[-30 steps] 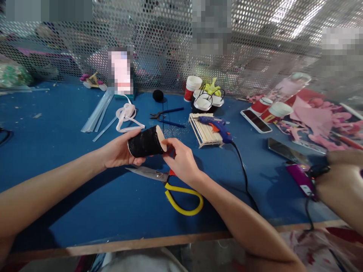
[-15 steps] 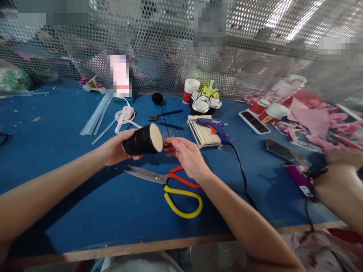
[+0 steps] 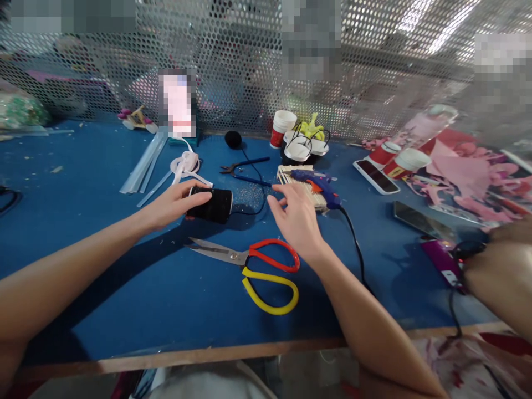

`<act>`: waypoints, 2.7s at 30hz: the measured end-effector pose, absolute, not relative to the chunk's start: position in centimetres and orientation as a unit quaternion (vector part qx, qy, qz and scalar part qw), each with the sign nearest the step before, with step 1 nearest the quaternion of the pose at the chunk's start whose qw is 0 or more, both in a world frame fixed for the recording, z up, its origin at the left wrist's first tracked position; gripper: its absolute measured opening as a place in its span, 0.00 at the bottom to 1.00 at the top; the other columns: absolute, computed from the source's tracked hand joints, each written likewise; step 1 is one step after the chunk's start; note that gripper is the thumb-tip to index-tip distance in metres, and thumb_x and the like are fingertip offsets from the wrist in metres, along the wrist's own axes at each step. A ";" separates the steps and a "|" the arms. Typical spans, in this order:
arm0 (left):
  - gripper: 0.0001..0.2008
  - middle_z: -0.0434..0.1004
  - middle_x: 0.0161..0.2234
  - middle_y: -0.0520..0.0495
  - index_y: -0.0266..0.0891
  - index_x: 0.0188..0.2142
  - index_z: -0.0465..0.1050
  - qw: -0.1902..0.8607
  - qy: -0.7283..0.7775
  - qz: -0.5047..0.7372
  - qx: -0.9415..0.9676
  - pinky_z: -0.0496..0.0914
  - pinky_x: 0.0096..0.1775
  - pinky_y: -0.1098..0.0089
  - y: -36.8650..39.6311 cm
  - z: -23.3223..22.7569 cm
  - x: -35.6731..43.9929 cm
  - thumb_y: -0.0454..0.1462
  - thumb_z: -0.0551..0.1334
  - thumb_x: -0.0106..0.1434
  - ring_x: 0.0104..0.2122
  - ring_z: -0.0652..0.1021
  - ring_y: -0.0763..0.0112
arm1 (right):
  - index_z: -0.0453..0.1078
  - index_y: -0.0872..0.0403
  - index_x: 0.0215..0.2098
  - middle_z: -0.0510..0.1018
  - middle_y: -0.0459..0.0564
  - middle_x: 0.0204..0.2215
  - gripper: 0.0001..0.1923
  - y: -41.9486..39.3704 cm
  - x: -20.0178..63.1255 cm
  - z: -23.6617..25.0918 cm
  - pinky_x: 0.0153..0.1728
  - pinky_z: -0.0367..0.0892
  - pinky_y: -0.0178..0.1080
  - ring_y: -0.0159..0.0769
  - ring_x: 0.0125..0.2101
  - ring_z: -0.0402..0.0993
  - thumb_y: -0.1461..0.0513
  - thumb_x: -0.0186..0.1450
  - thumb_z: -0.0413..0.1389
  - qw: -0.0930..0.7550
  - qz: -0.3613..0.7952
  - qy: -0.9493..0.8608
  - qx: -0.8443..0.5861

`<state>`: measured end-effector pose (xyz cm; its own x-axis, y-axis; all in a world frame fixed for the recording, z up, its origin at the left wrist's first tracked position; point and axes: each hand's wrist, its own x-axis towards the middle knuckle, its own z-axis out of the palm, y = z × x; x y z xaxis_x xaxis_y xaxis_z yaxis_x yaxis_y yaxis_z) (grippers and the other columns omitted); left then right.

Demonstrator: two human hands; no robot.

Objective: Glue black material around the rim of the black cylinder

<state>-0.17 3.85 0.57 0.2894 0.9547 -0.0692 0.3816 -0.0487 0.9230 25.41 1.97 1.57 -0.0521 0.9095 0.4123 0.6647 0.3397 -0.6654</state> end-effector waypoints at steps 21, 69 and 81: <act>0.17 0.62 0.23 0.53 0.36 0.35 0.67 0.590 0.433 0.285 0.619 0.63 0.18 0.77 2.6 1.1 1.1 0.49 0.59 0.58 0.19 0.66 0.78 | 0.65 0.56 0.26 0.67 0.42 0.21 0.11 0.1 22.5 1.0 0.17 0.57 0.30 0.23 0.19 0.60 0.57 0.56 0.60 0.395 0.704 -0.423 -0.411; 0.19 0.69 0.31 0.51 0.38 0.41 0.67 0.561 0.389 0.247 0.687 0.67 0.28 0.74 1.7 1.1 1.3 0.48 0.62 0.56 0.28 0.70 0.74 | 0.66 0.54 0.27 0.66 0.39 0.19 0.11 0.7 23.0 0.6 0.19 0.59 0.31 0.22 0.17 0.61 0.55 0.57 0.59 0.427 0.502 -0.591 -0.465; 0.19 0.69 0.33 0.50 0.38 0.42 0.67 0.556 0.373 0.263 0.694 0.67 0.30 0.75 1.5 1.0 1.3 0.47 0.62 0.55 0.30 0.70 0.73 | 0.64 0.54 0.26 0.66 0.39 0.18 0.13 0.7 23.1 0.6 0.20 0.57 0.31 0.22 0.18 0.62 0.54 0.56 0.59 0.409 0.565 -0.551 -0.458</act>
